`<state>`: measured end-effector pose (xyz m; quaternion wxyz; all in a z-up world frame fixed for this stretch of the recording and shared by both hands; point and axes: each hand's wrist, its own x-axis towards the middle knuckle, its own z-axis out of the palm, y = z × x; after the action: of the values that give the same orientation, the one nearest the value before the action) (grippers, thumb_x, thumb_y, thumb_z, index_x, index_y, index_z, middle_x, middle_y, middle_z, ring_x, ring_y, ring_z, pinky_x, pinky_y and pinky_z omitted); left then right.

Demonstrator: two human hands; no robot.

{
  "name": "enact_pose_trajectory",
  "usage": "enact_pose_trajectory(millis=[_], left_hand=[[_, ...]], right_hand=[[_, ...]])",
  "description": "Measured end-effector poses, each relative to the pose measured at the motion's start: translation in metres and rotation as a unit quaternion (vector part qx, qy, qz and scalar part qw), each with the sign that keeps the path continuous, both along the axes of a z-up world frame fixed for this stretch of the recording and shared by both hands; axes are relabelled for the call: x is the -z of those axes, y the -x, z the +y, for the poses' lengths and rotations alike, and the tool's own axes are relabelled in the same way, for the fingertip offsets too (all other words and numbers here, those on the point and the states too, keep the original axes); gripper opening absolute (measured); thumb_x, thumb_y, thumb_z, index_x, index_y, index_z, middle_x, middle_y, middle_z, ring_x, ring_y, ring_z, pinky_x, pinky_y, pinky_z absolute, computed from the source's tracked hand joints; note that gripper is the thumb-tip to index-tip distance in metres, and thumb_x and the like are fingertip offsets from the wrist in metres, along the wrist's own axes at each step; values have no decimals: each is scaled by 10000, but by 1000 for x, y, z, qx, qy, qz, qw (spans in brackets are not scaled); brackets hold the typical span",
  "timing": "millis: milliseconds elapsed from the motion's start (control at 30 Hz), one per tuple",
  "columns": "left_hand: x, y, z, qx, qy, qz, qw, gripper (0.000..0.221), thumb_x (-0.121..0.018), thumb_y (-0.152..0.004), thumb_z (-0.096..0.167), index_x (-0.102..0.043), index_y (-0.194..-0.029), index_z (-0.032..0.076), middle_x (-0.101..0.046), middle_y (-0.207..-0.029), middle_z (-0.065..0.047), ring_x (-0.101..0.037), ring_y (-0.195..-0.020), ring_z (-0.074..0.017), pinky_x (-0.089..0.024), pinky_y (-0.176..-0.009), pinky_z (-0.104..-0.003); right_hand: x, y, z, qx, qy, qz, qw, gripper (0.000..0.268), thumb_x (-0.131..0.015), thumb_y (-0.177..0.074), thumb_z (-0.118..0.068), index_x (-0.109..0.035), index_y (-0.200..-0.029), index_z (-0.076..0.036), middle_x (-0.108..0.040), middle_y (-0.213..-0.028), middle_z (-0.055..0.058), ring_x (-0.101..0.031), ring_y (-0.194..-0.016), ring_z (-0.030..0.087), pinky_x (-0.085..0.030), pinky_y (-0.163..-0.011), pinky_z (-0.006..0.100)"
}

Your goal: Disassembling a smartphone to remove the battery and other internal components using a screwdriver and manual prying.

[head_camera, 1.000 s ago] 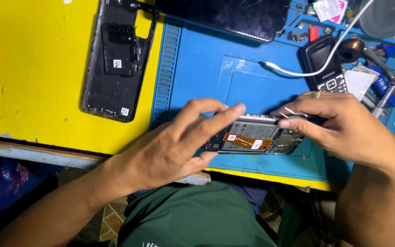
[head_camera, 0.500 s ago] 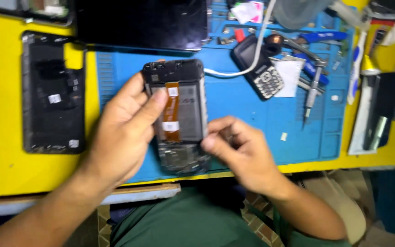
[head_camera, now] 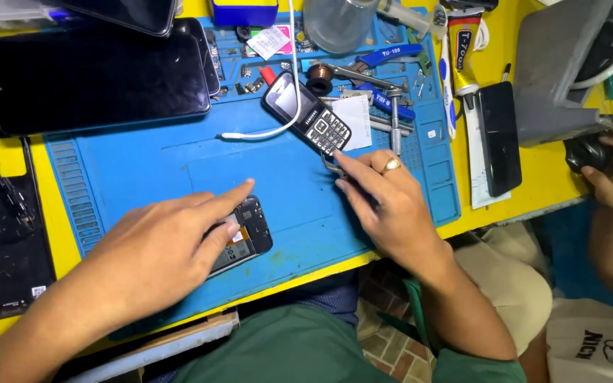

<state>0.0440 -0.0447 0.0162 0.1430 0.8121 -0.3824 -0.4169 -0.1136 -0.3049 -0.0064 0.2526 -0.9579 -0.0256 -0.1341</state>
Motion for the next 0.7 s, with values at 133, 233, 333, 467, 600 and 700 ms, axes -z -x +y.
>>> enact_pose_trajectory(millis=[133, 233, 333, 467, 600, 700], left_hand=[[-2, 7, 2, 8, -16, -32, 999, 733, -556, -910, 580, -371, -1590, 379, -622, -1274, -7, -637, -1127, -376, -498, -933, -539], [10, 16, 11, 28, 28, -125, 991, 922, -791, -757, 659, -431, -1540, 331, -606, -1179, -20, -635, -835, -442, -507, -838, -543], [13, 18, 14, 56, 130, -233, 962, 946, -883, -650, 556, -534, -1443, 174, -586, -1073, -87, -608, -917, -357, -466, -831, -484], [7, 20, 17, 61, 174, -242, 952, 882, -889, -678, 500, -569, -1404, 114, -561, -1077, -114, -534, -957, -326, -427, -758, -450], [5, 24, 17, 85, 191, -328, 921, 905, -877, -627, 557, -622, -1359, 90, -567, -1085, -95, -527, -933, -301, -422, -741, -424], [1, 29, 12, 112, 121, -395, 904, 872, -778, -641, 671, -635, -1333, 159, -594, -1052, -23, -551, -959, -258, -424, -755, -400]], right_hand=[[-12, -16, -6, -6, 2, -7, 1000, 359, -758, -974, -8, -642, -1308, 53, -647, -1014, 169, -611, -932, 306, -502, -836, 412], [-22, -36, -26, -13, 57, -62, 996, 108, -751, -983, 45, -718, -1081, 75, -679, -937, 189, -593, -860, 310, -482, -790, 413], [-11, -64, -60, -4, 119, -68, 991, 103, -716, -1067, 32, -729, -1161, 72, -620, -1010, 202, -562, -941, 350, -435, -834, 446], [14, -91, -92, -59, 173, -42, 982, 151, -811, -1114, -9, -803, -1256, 42, -628, -1080, 192, -566, -990, 372, -433, -860, 472], [9, -86, -113, -69, 296, -10, 953, 103, -913, -1274, -99, -824, -1314, -69, -772, -1243, 136, -674, -1168, 368, -448, -1004, 457], [1, -66, -105, 21, 131, 38, 990, 221, -708, -1519, 61, -606, -1333, 124, -555, -1112, 240, -531, -966, 339, -425, -909, 470]])
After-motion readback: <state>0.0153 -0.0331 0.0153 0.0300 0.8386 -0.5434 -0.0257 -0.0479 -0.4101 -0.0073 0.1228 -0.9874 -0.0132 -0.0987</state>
